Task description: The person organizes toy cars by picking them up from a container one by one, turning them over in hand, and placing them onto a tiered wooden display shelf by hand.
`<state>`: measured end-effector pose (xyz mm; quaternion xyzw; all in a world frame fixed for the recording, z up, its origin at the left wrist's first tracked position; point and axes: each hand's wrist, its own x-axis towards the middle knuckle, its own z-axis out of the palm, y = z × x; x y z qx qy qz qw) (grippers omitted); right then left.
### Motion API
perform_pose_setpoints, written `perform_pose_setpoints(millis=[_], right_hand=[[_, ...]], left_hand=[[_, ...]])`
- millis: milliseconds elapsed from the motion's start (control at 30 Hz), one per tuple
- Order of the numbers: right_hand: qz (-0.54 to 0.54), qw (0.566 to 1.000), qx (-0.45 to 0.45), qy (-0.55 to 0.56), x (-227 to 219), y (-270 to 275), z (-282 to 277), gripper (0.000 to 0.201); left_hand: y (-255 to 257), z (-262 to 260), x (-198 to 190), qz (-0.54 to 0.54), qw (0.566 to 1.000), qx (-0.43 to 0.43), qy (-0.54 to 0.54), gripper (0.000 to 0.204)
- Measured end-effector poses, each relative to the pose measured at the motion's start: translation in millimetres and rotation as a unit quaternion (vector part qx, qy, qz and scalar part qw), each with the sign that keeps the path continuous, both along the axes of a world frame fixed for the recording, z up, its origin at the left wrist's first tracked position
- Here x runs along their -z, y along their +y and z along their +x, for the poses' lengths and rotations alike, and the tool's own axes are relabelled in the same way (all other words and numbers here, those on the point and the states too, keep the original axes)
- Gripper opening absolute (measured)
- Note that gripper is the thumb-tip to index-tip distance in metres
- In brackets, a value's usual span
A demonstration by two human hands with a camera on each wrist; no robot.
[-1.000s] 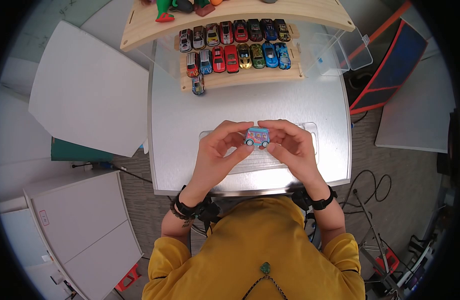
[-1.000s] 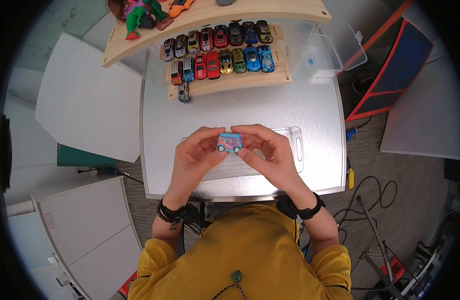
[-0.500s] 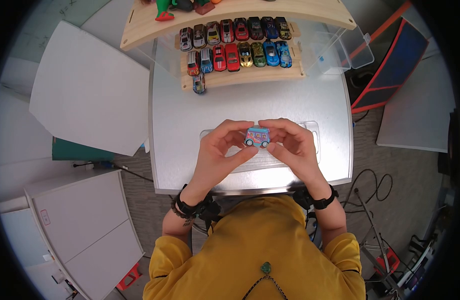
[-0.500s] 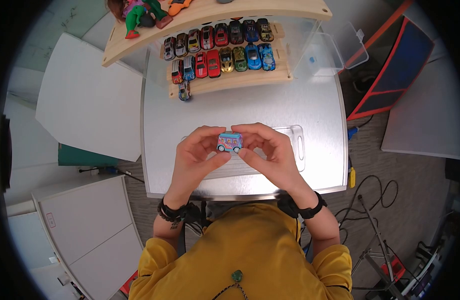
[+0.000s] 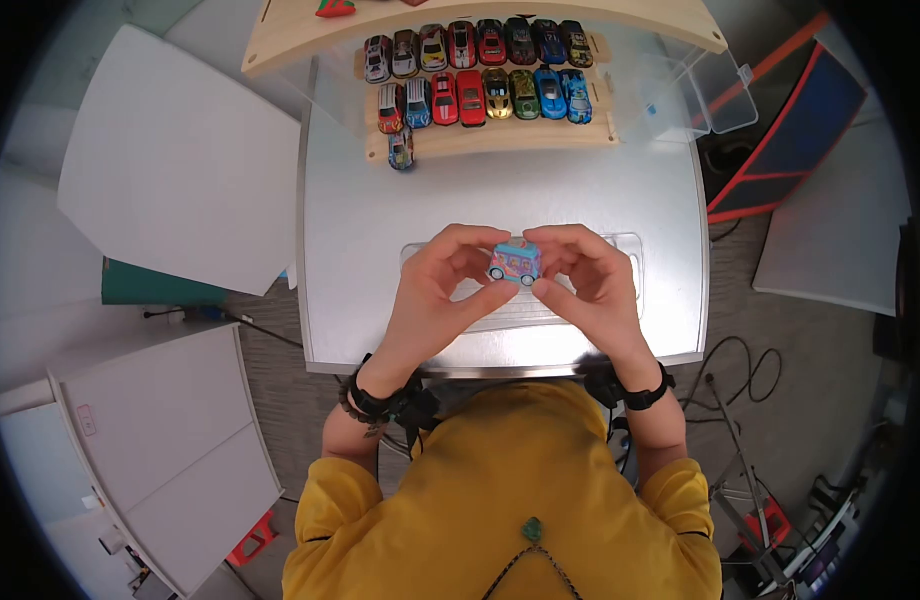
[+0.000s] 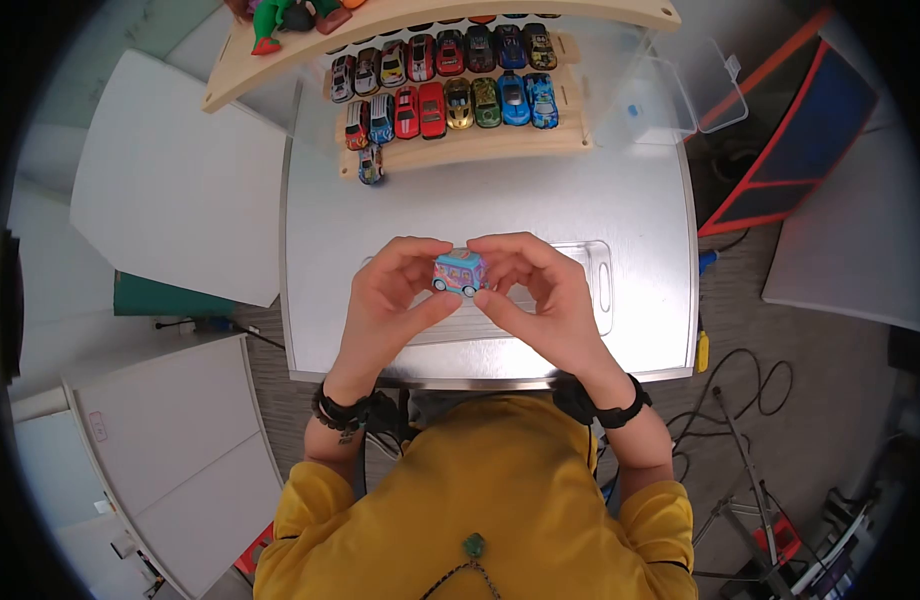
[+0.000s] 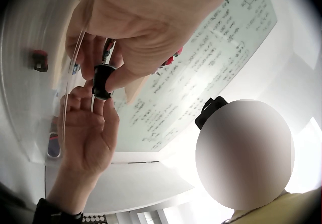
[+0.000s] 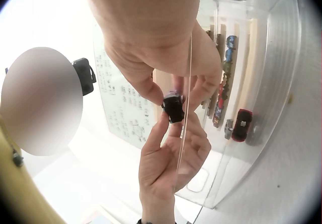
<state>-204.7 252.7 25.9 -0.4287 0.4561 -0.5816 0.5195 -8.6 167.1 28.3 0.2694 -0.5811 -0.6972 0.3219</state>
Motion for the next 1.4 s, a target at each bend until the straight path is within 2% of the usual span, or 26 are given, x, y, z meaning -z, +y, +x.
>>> perform_pose_setpoints(millis=[400,467,667,900,1167,1400], right_hand=[[-0.011,1.0,0.005,0.01,1.4,-0.9,0.2,0.05],[-0.019,1.0,0.009,0.015,2.5,-0.8,-0.3,0.05],[-0.064,0.997,0.02,0.05,4.7,-2.9,0.0,0.054],[-0.055,0.998,0.024,0.037,4.9,-1.6,1.4,0.055],[-0.073,0.997,0.024,0.026,3.1,-2.6,3.0,0.056],[-0.085,0.992,0.037,0.088,2.2,-3.7,0.7,0.056]], left_hand=[[0.3,1.5,-0.1,0.016,1.0,0.013,0.017,0.044],[3.9,-1.2,-3.1,0.059,0.997,-0.024,0.052,0.045],[1.3,0.2,-2.2,0.059,0.997,0.023,0.048,0.044],[0.5,1.9,-1.9,0.025,0.999,0.033,0.025,0.044],[2.0,1.9,0.7,0.064,0.997,0.014,0.038,0.047],[2.5,2.0,-3.4,0.054,0.998,0.025,0.027,0.045]])
